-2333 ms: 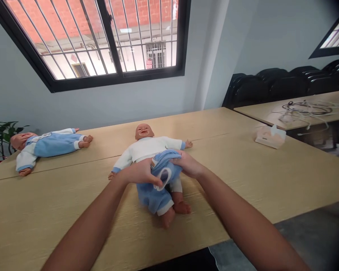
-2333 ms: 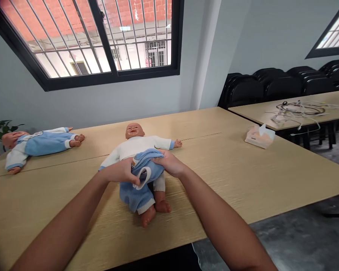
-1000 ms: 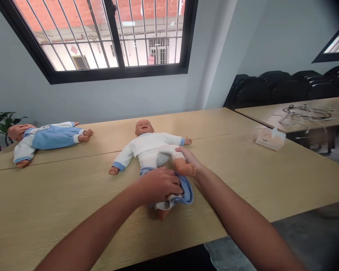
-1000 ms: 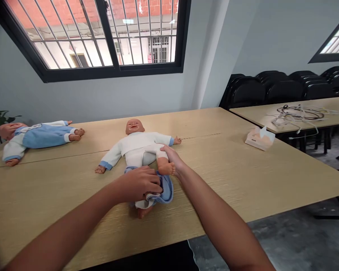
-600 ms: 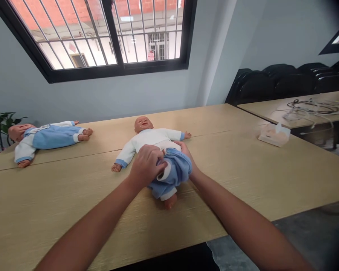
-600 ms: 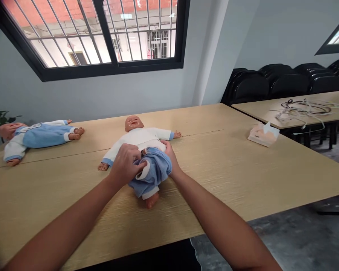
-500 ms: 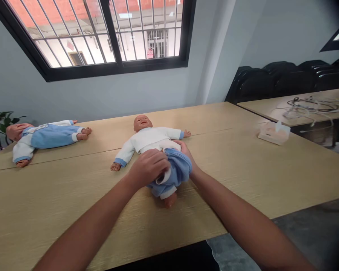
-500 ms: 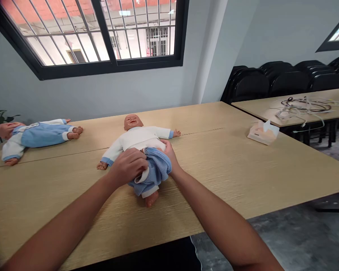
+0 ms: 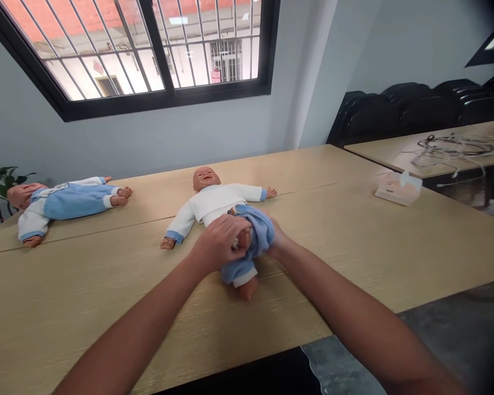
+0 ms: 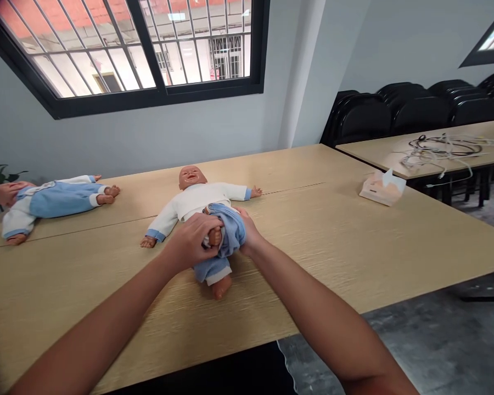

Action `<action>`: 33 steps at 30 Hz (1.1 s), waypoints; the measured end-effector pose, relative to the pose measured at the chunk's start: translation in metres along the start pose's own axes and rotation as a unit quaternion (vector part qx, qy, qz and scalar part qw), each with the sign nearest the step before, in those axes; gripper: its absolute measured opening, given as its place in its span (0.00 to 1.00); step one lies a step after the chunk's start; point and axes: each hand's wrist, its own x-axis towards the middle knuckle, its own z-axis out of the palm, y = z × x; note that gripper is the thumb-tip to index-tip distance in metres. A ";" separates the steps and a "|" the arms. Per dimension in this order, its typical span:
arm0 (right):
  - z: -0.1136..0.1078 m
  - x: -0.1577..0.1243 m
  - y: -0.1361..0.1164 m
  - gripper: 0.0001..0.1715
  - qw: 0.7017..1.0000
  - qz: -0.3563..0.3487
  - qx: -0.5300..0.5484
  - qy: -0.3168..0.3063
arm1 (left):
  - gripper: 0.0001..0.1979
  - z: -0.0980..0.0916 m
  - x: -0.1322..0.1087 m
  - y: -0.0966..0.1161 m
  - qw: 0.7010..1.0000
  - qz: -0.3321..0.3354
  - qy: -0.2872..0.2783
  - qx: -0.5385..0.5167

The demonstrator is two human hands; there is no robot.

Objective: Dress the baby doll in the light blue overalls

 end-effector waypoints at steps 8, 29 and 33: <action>0.008 -0.002 -0.017 0.21 0.989 0.085 0.084 -0.089 | 0.20 0.008 -0.005 -0.016 0.998 -0.010 0.052 -0.029; -0.056 0.023 -0.030 0.20 0.871 -0.032 -0.470 0.137 | 0.18 0.018 -0.015 0.012 0.971 0.160 0.126 0.126; -0.045 -0.003 -0.058 0.38 0.897 0.102 -0.429 -0.030 | 0.14 0.028 -0.011 0.031 0.987 0.084 0.085 0.110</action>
